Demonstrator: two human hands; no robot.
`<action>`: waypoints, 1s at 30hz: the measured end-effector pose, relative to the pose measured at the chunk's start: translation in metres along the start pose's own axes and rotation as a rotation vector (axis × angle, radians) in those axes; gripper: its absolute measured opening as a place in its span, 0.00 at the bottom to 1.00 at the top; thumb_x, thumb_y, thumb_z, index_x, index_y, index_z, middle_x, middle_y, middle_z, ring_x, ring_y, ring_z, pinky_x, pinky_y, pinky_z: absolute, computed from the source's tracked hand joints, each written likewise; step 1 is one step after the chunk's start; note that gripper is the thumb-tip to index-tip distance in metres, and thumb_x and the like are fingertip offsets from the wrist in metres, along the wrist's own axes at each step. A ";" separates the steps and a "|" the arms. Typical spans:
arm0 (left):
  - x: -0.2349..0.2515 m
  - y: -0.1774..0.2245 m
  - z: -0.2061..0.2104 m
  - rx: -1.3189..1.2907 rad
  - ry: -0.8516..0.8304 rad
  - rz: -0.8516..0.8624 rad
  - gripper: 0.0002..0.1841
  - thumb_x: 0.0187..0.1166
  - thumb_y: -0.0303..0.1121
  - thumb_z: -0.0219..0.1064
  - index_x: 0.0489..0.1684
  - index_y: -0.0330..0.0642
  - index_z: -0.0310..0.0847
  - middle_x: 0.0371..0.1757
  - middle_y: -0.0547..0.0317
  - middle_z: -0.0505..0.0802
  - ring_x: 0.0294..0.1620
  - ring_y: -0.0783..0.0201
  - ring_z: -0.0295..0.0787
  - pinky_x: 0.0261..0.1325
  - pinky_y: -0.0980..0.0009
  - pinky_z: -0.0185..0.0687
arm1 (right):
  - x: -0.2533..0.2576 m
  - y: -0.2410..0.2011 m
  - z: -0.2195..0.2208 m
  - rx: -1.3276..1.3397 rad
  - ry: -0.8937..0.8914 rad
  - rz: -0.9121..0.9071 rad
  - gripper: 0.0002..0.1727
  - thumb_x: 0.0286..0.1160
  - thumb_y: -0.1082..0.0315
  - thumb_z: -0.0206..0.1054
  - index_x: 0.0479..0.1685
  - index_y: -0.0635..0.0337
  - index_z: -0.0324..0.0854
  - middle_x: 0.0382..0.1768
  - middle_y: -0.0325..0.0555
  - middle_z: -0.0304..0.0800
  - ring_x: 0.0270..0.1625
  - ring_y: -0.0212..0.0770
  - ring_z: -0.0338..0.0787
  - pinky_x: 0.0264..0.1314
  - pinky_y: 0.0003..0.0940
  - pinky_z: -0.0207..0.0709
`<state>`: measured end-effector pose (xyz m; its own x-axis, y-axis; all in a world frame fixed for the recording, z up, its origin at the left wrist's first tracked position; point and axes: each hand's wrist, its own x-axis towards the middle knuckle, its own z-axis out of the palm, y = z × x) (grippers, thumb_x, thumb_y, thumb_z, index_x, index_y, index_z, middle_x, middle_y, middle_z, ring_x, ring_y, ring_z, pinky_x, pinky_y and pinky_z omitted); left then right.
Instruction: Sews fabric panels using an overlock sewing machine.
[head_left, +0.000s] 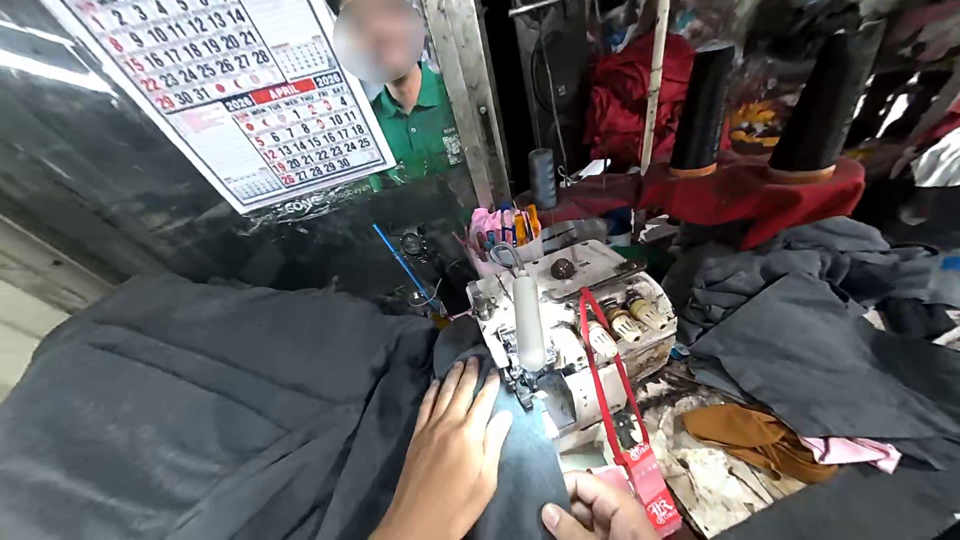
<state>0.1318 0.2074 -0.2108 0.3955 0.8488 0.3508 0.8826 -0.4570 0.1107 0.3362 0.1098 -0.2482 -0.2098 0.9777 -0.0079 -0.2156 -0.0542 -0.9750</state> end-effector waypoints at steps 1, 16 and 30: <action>0.003 0.000 0.002 0.016 -0.009 0.000 0.32 0.92 0.58 0.39 0.85 0.57 0.74 0.90 0.60 0.72 0.93 0.56 0.59 0.93 0.43 0.50 | 0.001 0.002 -0.002 -0.031 0.027 -0.002 0.09 0.84 0.69 0.66 0.52 0.65 0.84 0.42 0.50 0.96 0.43 0.44 0.96 0.50 0.43 0.93; -0.104 -0.043 -0.070 -0.488 -0.037 -0.284 0.16 0.87 0.51 0.61 0.47 0.55 0.92 0.41 0.72 0.95 0.38 0.75 0.92 0.43 0.70 0.92 | -0.028 0.000 -0.020 -0.290 0.126 0.027 0.12 0.79 0.69 0.71 0.57 0.62 0.83 0.45 0.46 0.96 0.40 0.46 0.97 0.37 0.46 0.95; -0.096 0.010 -0.077 -0.524 -0.189 -0.307 0.25 0.80 0.61 0.62 0.29 0.49 0.86 0.23 0.64 0.85 0.24 0.65 0.82 0.29 0.59 0.79 | -0.052 -0.007 0.007 -0.275 0.293 -0.201 0.11 0.83 0.70 0.65 0.57 0.66 0.82 0.45 0.48 0.93 0.39 0.42 0.93 0.37 0.38 0.90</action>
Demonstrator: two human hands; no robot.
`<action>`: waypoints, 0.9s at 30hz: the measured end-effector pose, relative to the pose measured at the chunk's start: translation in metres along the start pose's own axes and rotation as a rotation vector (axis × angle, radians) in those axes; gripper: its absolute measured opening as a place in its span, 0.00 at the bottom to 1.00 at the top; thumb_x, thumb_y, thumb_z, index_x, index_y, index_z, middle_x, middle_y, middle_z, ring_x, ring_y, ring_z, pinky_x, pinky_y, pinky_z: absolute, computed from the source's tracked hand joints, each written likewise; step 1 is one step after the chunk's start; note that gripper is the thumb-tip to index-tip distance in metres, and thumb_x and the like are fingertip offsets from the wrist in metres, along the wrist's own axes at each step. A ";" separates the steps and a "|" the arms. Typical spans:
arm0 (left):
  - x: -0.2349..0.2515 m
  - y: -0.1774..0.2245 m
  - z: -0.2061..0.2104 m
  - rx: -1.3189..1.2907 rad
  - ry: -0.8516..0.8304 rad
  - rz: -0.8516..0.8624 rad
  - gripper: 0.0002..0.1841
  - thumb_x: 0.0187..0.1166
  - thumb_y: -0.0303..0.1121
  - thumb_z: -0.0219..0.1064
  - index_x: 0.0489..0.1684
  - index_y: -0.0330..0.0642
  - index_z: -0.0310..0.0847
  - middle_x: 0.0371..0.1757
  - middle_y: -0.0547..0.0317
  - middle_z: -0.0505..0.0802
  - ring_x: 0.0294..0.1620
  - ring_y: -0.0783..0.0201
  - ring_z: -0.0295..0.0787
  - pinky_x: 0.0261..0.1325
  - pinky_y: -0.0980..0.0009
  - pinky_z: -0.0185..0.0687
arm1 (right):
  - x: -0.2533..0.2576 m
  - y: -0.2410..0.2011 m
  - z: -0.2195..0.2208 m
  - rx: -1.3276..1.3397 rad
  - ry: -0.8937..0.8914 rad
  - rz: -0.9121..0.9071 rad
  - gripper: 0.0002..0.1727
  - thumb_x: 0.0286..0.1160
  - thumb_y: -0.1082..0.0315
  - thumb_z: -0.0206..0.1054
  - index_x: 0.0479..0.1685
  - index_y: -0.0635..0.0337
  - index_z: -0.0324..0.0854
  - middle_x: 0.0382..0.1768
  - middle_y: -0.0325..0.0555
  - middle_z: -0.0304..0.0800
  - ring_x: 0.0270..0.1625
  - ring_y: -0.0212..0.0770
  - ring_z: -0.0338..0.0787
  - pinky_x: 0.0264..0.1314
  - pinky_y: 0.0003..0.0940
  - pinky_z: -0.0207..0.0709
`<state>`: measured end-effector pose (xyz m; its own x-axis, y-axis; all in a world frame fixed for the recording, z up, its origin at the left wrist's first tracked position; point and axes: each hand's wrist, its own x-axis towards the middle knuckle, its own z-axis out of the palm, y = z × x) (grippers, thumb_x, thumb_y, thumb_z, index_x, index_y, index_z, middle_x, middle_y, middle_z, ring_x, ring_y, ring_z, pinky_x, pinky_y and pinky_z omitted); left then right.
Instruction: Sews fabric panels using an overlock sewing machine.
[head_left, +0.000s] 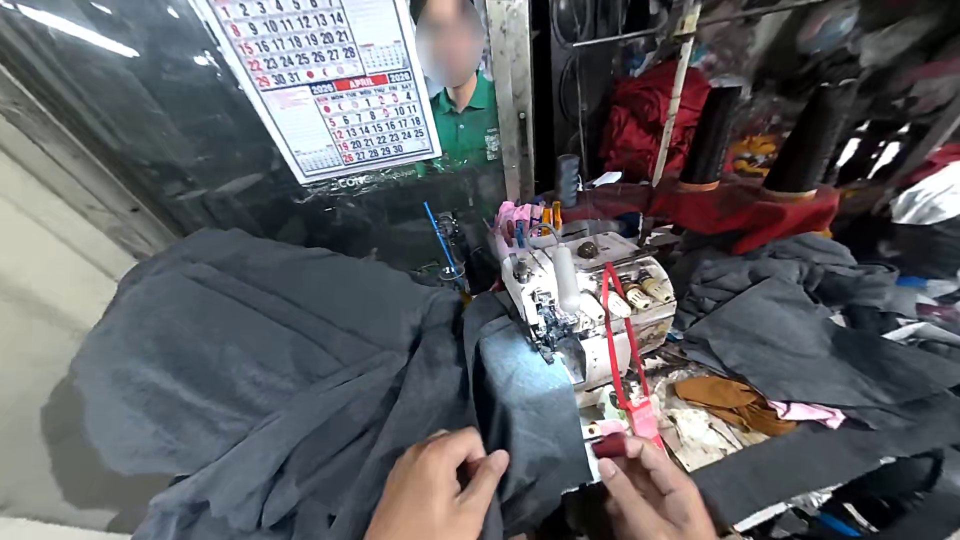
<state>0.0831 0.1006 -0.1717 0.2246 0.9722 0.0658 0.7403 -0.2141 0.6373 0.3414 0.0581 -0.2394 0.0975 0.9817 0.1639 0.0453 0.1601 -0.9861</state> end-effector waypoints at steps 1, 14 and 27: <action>0.007 0.012 0.006 -0.047 -0.031 -0.005 0.23 0.81 0.59 0.64 0.34 0.47 0.86 0.23 0.63 0.86 0.24 0.65 0.82 0.30 0.61 0.79 | -0.003 0.001 0.008 0.063 -0.067 0.024 0.12 0.89 0.68 0.59 0.59 0.66 0.81 0.44 0.49 0.94 0.40 0.44 0.94 0.39 0.40 0.92; 0.019 0.036 0.031 -0.332 -0.241 0.088 0.11 0.82 0.30 0.68 0.58 0.45 0.90 0.47 0.64 0.98 0.38 0.65 0.98 0.39 0.65 0.99 | -0.010 0.029 0.010 0.172 -0.286 0.015 0.20 0.78 0.63 0.74 0.64 0.63 0.82 0.52 0.44 0.95 0.55 0.38 0.94 0.63 0.42 0.90; 0.034 0.026 0.051 0.023 -0.029 0.483 0.13 0.90 0.45 0.60 0.46 0.53 0.90 0.42 0.74 0.95 0.49 0.76 0.88 0.70 0.60 0.73 | -0.003 0.020 -0.009 0.159 -0.268 0.028 0.16 0.92 0.62 0.57 0.48 0.62 0.87 0.35 0.44 0.92 0.38 0.36 0.91 0.45 0.36 0.87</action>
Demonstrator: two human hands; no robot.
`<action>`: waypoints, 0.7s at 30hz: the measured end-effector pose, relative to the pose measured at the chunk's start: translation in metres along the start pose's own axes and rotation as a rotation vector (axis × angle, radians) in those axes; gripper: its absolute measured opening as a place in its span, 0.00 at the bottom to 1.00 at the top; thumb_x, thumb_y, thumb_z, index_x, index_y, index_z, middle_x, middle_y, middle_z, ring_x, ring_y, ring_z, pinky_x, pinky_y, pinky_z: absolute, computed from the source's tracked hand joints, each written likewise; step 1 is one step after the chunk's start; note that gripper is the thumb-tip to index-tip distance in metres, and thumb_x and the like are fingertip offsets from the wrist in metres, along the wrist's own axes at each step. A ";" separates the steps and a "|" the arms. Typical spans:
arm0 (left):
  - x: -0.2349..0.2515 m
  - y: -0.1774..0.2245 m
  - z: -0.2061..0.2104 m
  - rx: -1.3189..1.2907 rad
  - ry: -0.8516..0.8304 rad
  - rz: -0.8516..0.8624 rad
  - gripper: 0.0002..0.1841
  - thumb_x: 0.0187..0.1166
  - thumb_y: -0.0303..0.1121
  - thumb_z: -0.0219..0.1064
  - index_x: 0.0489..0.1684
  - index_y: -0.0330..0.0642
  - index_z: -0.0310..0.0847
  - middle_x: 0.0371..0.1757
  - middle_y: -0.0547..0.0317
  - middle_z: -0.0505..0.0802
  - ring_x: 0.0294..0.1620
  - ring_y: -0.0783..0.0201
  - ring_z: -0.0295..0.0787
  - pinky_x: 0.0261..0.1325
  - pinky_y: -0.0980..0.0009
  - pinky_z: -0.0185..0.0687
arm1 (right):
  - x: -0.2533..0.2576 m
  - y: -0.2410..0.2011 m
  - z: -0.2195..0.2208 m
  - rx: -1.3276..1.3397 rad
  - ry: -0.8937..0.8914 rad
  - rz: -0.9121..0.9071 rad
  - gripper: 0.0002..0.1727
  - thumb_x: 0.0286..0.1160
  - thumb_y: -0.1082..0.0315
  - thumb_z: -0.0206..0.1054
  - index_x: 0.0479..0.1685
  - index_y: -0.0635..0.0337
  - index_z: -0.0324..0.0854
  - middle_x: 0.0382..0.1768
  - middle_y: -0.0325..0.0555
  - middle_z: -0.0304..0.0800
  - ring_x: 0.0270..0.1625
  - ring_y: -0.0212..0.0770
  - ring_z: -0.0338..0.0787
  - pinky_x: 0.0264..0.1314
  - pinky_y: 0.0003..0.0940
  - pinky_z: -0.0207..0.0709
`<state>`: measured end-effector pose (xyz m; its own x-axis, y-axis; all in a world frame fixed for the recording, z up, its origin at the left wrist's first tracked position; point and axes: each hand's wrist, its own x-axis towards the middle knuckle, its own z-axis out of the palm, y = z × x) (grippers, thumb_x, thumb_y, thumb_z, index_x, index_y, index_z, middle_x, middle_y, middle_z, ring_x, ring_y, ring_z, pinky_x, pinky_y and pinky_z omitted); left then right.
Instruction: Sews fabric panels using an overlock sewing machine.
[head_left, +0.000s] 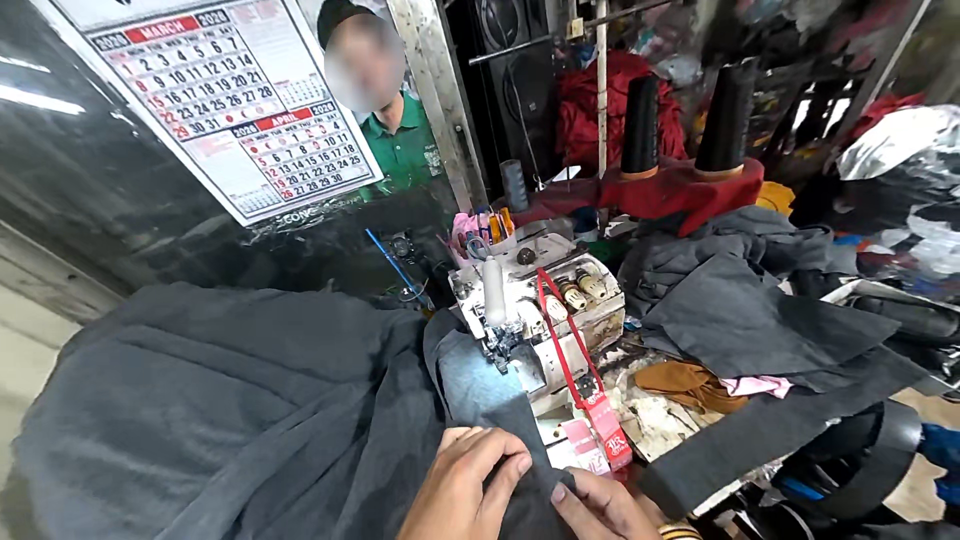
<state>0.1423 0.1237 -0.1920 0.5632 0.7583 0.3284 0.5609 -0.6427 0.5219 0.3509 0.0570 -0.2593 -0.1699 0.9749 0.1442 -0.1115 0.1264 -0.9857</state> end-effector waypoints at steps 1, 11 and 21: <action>0.001 0.001 -0.002 -0.015 -0.021 0.007 0.12 0.90 0.45 0.60 0.50 0.54 0.90 0.46 0.74 0.95 0.52 0.75 0.89 0.71 0.59 0.74 | 0.000 -0.001 -0.001 0.009 0.002 0.001 0.16 0.92 0.62 0.57 0.48 0.62 0.88 0.36 0.44 0.92 0.39 0.36 0.92 0.45 0.35 0.87; -0.004 -0.001 -0.001 0.019 0.034 0.072 0.15 0.76 0.47 0.76 0.59 0.70 0.91 0.58 0.68 0.89 0.60 0.69 0.84 0.63 0.64 0.81 | 0.010 -0.007 0.000 0.004 0.022 -0.114 0.15 0.91 0.71 0.54 0.59 0.65 0.87 0.46 0.46 0.94 0.47 0.36 0.93 0.53 0.35 0.88; -0.003 -0.006 0.002 -0.017 0.103 0.157 0.11 0.82 0.34 0.68 0.56 0.60 0.92 0.52 0.75 0.96 0.59 0.70 0.89 0.67 0.62 0.81 | 0.002 -0.007 -0.009 0.110 0.027 -0.005 0.18 0.94 0.64 0.51 0.39 0.60 0.85 0.29 0.39 0.85 0.32 0.31 0.84 0.37 0.31 0.80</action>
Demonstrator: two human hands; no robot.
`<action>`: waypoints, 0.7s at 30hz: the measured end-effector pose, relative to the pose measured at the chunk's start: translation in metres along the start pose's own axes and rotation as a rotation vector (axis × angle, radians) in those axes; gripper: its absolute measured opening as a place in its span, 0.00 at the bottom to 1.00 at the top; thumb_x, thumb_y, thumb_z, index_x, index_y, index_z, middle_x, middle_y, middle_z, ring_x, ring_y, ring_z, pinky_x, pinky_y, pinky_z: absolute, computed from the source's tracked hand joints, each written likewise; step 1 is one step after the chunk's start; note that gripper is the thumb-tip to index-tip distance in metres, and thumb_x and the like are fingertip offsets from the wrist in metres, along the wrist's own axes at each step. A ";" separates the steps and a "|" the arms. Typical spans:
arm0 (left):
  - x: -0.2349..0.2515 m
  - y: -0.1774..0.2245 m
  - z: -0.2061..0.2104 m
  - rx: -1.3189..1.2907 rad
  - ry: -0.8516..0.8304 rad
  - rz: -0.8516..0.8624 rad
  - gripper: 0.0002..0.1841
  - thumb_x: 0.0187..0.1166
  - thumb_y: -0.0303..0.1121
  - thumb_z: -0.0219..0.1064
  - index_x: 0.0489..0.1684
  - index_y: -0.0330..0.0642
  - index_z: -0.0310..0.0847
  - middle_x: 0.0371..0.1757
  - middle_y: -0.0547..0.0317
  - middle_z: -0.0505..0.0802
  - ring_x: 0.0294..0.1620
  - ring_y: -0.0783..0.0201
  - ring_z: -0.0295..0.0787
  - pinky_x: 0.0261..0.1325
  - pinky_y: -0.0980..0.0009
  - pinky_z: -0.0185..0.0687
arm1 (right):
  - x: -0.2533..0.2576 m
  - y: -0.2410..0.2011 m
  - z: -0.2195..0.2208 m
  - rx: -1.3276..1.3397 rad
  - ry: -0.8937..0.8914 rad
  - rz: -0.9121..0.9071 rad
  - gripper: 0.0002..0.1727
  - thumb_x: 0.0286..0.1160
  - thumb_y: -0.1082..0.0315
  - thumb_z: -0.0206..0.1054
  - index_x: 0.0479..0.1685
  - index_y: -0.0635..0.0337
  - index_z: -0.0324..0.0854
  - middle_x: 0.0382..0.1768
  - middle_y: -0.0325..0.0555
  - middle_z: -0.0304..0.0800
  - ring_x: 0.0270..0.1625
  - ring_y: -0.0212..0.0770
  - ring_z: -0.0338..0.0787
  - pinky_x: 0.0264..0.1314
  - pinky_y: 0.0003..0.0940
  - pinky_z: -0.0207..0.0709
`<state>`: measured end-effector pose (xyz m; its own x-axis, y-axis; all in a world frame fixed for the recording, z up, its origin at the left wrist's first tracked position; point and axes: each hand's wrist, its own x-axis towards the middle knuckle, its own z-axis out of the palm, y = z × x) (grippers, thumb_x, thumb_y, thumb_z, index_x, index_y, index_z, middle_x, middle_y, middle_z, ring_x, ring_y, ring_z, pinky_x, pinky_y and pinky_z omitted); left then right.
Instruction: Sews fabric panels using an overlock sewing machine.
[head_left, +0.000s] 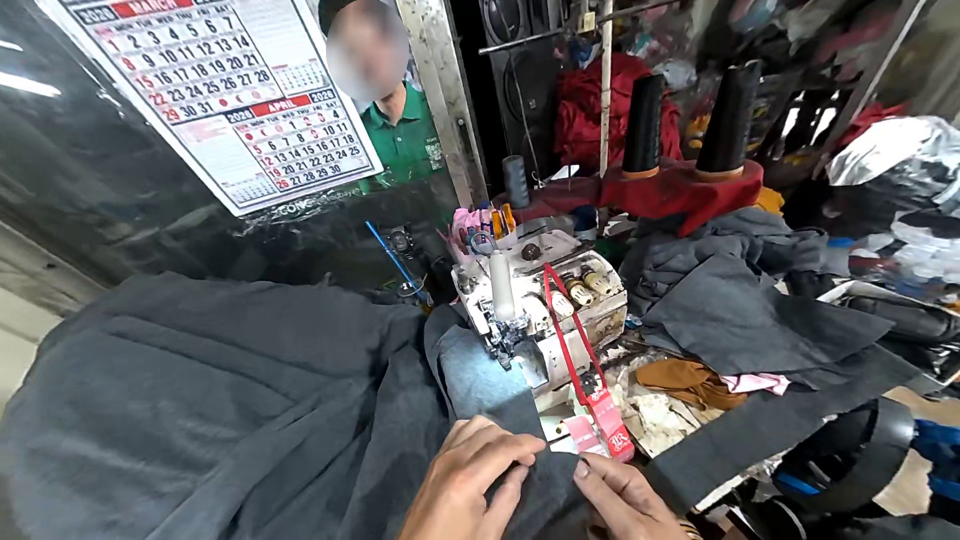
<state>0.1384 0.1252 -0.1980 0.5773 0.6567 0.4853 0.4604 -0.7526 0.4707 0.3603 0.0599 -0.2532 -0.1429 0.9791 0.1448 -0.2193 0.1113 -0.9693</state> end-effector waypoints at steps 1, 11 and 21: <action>0.002 -0.004 0.003 0.016 0.010 0.010 0.11 0.80 0.35 0.70 0.55 0.61 0.93 0.50 0.75 0.95 0.58 0.70 0.88 0.65 0.65 0.82 | 0.001 0.000 0.000 -0.009 -0.017 -0.017 0.18 0.94 0.65 0.51 0.41 0.62 0.85 0.30 0.41 0.86 0.32 0.32 0.85 0.37 0.31 0.82; 0.006 0.002 -0.003 0.092 -0.145 0.000 0.13 0.85 0.39 0.64 0.58 0.68 0.91 0.59 0.76 0.94 0.69 0.67 0.85 0.74 0.59 0.75 | -0.005 -0.011 -0.006 -0.159 -0.044 -0.086 0.19 0.94 0.62 0.54 0.37 0.64 0.83 0.26 0.44 0.82 0.29 0.35 0.83 0.33 0.33 0.78; 0.004 -0.007 -0.003 -0.111 -0.036 -0.005 0.08 0.80 0.39 0.72 0.50 0.59 0.94 0.46 0.72 0.95 0.55 0.69 0.88 0.64 0.64 0.83 | -0.004 -0.009 -0.002 -0.205 -0.068 -0.069 0.17 0.94 0.64 0.54 0.42 0.64 0.86 0.31 0.45 0.88 0.34 0.36 0.88 0.38 0.35 0.84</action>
<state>0.1355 0.1334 -0.1971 0.6000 0.6570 0.4564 0.3870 -0.7377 0.5533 0.3645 0.0556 -0.2450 -0.2010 0.9550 0.2182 -0.0311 0.2164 -0.9758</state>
